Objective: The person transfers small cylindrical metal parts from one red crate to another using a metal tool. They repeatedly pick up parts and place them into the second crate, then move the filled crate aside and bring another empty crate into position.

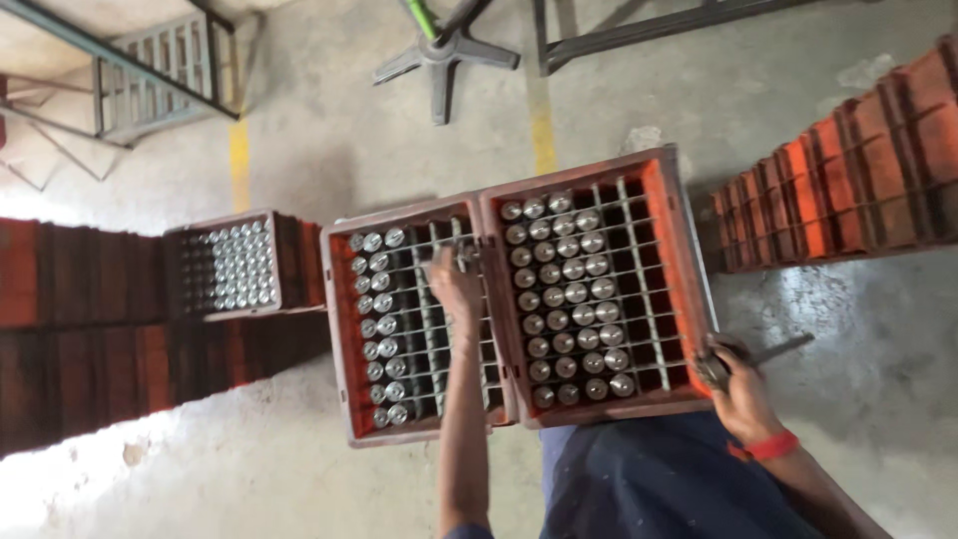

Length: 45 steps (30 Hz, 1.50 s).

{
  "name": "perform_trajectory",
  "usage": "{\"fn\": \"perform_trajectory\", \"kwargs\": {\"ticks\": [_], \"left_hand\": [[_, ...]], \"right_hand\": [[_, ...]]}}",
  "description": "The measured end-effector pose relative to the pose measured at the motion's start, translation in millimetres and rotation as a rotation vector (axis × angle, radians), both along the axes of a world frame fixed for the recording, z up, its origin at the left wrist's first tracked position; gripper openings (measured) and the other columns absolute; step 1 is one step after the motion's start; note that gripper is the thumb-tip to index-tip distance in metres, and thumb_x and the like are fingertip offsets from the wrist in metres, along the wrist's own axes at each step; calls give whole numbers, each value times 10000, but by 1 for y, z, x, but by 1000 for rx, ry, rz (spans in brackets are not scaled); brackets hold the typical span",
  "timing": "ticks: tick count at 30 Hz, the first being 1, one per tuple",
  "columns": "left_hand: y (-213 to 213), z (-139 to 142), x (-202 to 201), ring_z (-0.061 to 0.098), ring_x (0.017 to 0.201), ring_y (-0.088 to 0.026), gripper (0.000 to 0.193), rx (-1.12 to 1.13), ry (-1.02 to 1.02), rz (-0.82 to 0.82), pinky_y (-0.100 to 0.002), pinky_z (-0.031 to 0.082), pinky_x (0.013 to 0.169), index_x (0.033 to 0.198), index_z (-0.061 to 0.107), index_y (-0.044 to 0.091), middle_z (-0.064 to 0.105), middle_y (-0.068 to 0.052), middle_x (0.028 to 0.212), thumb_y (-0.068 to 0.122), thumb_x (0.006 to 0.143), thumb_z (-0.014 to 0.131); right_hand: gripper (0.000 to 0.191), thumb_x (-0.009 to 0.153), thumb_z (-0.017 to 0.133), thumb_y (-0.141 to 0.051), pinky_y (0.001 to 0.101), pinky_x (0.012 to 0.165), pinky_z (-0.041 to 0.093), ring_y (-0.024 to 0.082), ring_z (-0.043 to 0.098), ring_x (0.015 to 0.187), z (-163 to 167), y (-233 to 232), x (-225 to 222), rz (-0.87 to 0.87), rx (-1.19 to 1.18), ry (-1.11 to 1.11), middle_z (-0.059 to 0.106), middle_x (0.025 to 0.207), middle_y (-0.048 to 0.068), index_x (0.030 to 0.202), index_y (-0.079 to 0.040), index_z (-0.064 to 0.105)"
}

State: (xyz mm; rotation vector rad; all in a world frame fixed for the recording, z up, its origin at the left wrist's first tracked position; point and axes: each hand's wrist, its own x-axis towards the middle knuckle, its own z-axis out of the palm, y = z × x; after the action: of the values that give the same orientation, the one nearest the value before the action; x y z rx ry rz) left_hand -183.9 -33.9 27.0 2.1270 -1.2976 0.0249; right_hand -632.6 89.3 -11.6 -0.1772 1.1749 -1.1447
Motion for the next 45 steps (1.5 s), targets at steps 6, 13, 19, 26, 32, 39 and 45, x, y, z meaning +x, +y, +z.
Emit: {"fn": "perform_trajectory", "kwargs": {"ticks": [6, 13, 19, 26, 32, 39, 45], "left_hand": [[-6, -12, 126, 487, 1267, -438, 599, 116, -160, 100, -553, 398, 1013, 1374, 671, 125, 541, -267, 1355, 348, 841, 828], [-25, -12, 139, 443, 1369, -377, 429, 129, -173, 88, -598, 359, 1072, 1069, 772, 144, 531, -155, 1411, 416, 762, 899], [47, 27, 124, 570, 1279, -272, 484, -465, 596, -90, -508, 546, 1080, 1189, 741, 103, 576, -92, 1332, 388, 816, 859], [122, 27, -51, 630, 590, -164, 133, 10, 1454, -51, -279, 497, 516, 900, 639, 13, 674, -63, 731, 59, 815, 730], [174, 50, -149, 693, 680, -198, 227, 342, 931, -356, -374, 545, 606, 997, 671, 22, 734, -97, 808, 44, 782, 738], [176, 44, -182, 763, 878, -355, 354, 667, 760, -485, -445, 584, 787, 1024, 739, -1, 770, -217, 918, 221, 759, 817], [167, 16, -185, 748, 942, -341, 535, 550, 1125, -672, -424, 584, 822, 1203, 689, -11, 776, -207, 1037, 317, 801, 820]], "right_hand": [[144, 1048, 540, -47, 382, 853, 574, 236, 692, 969, 5, 38, 9, -55, 118, 61, 660, 972, 91, 1179, -70, 596], [129, 1052, 546, -77, 375, 840, 574, 245, 690, 971, 2, 73, 32, -53, 130, 53, 658, 962, 98, 1170, -52, 591], [185, 1011, 561, -52, 378, 841, 583, 251, 695, 950, 6, 83, 44, 59, -13, 155, 664, 980, 117, 1191, -24, 590], [153, 972, 592, -50, 327, 777, 578, 199, 713, 905, 35, 26, 127, 240, -42, 90, 686, 988, 80, 1111, -22, 650], [93, 1016, 587, -37, 270, 755, 547, 135, 661, 824, 90, -11, 166, 313, -289, 103, 645, 875, 48, 1094, -17, 633], [83, 1018, 588, -24, 274, 728, 535, 106, 636, 799, 74, -3, 136, 509, -352, 81, 629, 847, 47, 1096, -36, 611], [387, 824, 575, 120, 304, 836, 556, 177, 667, 987, 31, -16, 92, 650, -583, 584, 658, 1058, 82, 1183, -17, 614]]}}
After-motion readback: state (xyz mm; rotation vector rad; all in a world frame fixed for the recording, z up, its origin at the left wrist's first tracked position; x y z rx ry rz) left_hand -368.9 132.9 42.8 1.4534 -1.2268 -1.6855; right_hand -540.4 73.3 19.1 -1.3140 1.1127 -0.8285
